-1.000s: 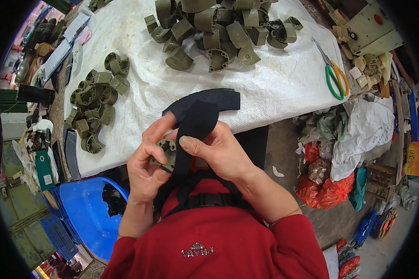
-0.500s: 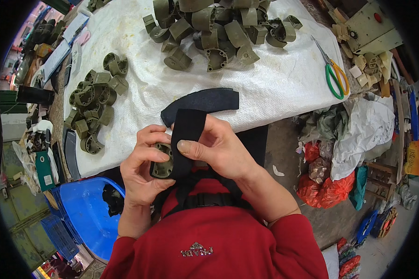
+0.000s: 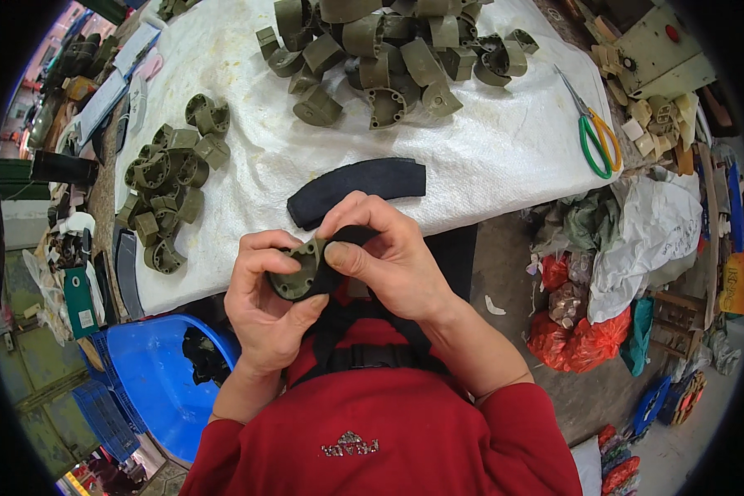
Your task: The person attaches adhesive strips to plastic components by wrapping each strip around a component and pressing it into place by hand.
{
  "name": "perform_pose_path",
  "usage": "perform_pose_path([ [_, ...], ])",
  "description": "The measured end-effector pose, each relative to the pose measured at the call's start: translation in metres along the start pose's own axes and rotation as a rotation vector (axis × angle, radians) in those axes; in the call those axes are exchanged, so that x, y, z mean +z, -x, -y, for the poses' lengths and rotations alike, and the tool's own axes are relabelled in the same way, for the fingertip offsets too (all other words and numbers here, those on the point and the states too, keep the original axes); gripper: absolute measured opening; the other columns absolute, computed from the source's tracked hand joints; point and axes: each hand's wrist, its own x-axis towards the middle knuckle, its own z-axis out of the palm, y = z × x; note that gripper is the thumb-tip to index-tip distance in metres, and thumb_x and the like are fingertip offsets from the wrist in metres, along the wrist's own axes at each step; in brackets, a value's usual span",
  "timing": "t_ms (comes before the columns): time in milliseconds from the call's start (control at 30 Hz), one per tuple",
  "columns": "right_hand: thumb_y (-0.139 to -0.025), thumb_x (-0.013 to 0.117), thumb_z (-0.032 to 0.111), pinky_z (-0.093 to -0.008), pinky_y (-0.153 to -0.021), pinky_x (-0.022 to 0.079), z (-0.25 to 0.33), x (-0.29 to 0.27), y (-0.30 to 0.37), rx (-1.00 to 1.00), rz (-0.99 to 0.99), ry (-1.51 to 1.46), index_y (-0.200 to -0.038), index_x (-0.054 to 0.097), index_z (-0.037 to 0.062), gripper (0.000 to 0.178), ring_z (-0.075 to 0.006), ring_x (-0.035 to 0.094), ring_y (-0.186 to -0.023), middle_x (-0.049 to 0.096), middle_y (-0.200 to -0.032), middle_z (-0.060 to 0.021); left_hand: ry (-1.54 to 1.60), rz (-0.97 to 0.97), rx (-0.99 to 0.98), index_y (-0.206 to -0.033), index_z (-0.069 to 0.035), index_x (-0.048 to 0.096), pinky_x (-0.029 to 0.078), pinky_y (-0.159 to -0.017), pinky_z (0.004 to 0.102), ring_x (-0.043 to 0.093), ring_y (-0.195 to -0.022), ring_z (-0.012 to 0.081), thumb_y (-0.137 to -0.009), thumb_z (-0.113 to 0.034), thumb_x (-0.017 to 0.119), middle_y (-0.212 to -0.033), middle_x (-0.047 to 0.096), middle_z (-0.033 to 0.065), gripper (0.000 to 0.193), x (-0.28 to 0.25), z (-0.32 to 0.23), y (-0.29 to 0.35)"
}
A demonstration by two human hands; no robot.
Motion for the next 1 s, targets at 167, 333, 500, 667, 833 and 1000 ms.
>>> perform_pose_path([
  [167,-0.082,0.064,0.002,-0.0242,-0.068,0.046,0.002,0.001,-0.001,0.010,0.024,0.003,-0.084,0.050,0.0018,0.014,-0.0120,0.054,-0.078,0.055,-0.089,-0.0082,0.047,0.130,0.020,-0.089,-0.003,0.055,0.042,-0.081,0.0276,0.051,-0.092,0.0177,-0.067,-0.005,0.075,-0.103,0.050,0.0136,0.029,-0.014,0.001,-0.003],
  [333,-0.080,0.063,-0.003,-0.0274,-0.072,0.046,-0.004,-0.002,-0.004,-0.071,-0.040,0.015,-0.082,0.049,0.0012,0.015,-0.0143,0.056,-0.078,0.055,-0.082,-0.0084,-0.189,0.110,0.007,-0.087,-0.004,0.052,0.042,-0.083,0.0333,0.049,-0.098,0.0259,-0.062,-0.012,0.080,-0.102,0.050,0.0156,0.037,-0.009,0.002,-0.002],
  [500,-0.082,0.061,-0.004,-0.0312,-0.076,0.046,-0.001,0.005,-0.005,-0.254,-0.028,0.106,-0.081,0.049,0.0018,0.013,-0.0190,0.057,-0.080,0.055,-0.083,-0.0097,-0.427,-0.077,0.025,-0.087,-0.005,0.051,0.044,-0.081,0.0367,0.051,-0.096,0.0291,-0.058,-0.017,0.083,-0.097,0.052,0.0147,0.045,0.007,-0.001,-0.004],
  [667,-0.085,0.061,0.005,-0.0290,-0.076,0.044,0.000,0.006,-0.002,-0.225,-0.035,-0.064,-0.082,0.049,0.0032,0.012,-0.0168,0.052,-0.082,0.051,-0.085,-0.0080,-0.400,0.030,0.193,-0.092,-0.004,0.051,0.048,-0.078,0.0315,0.059,-0.089,0.0279,-0.060,-0.010,0.082,-0.104,0.057,0.0199,0.045,-0.001,0.003,-0.009],
  [833,-0.084,0.063,0.009,-0.0262,-0.076,0.038,0.010,0.002,0.004,-0.096,0.072,-0.009,-0.086,0.053,0.0046,0.011,-0.0135,0.044,-0.082,0.043,-0.092,-0.0050,-0.027,0.044,0.134,-0.100,0.000,0.054,0.045,-0.087,0.0343,0.056,-0.103,0.0287,-0.067,-0.004,0.076,-0.116,0.054,0.0218,0.040,0.002,0.007,-0.009],
  [1000,-0.082,0.065,0.011,-0.0239,-0.071,0.036,0.014,0.004,0.004,-0.073,0.106,0.106,-0.082,0.053,0.0050,0.013,-0.0128,0.042,-0.082,0.044,-0.089,-0.0049,-0.371,0.216,0.274,-0.117,0.003,0.050,0.044,-0.091,0.0366,0.055,-0.108,0.0304,-0.071,-0.005,0.072,-0.113,0.056,0.0199,0.052,-0.007,0.004,-0.019],
])
